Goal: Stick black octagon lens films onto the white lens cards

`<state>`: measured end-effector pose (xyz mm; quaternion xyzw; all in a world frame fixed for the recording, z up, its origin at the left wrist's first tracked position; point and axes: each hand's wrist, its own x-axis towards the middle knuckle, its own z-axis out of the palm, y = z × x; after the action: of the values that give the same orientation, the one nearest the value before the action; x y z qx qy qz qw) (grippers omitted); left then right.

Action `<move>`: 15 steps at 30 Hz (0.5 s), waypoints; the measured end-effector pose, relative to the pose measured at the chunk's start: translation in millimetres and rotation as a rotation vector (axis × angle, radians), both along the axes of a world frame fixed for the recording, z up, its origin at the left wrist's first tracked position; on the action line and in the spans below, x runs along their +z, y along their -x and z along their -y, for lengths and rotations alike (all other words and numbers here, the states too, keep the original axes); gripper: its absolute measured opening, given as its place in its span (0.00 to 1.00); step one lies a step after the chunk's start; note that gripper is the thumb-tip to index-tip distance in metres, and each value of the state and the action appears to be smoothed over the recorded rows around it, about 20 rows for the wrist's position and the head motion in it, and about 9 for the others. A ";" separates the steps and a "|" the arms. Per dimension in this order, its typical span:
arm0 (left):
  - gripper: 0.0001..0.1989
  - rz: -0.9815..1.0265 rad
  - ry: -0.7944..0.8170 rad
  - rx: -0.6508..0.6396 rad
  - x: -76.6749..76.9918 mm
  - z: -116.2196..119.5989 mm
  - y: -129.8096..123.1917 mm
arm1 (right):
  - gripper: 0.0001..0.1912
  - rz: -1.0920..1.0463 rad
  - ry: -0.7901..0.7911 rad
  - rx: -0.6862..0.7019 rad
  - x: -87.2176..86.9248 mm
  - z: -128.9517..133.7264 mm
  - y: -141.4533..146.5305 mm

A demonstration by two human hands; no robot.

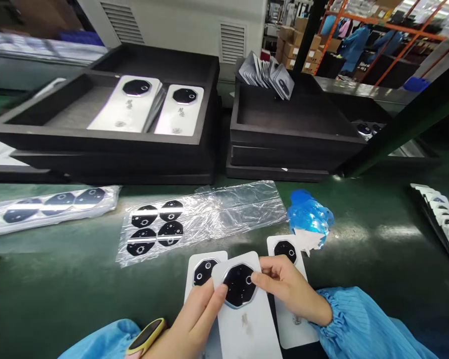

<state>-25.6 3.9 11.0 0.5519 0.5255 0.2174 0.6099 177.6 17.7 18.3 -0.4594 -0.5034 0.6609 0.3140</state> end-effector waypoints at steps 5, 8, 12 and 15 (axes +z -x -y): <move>0.30 0.022 0.003 0.060 2.7 -6.3 -5.5 | 0.28 -0.079 0.030 -0.032 1.5 3.9 4.3; 0.30 0.106 -0.006 0.043 5.9 -9.3 -7.7 | 0.26 -0.157 0.083 0.010 6.7 7.1 4.4; 0.26 0.185 -0.077 0.023 7.5 -8.7 -8.4 | 0.18 -0.201 0.104 0.094 10.4 8.6 3.9; 0.26 0.201 -0.117 0.013 6.6 -8.1 -8.0 | 0.18 -0.163 0.103 0.094 7.4 10.0 4.2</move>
<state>-17.6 12.1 17.6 0.5586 0.4516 0.3059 0.6248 173.4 7.8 25.7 -0.3958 -0.4627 0.7349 0.2987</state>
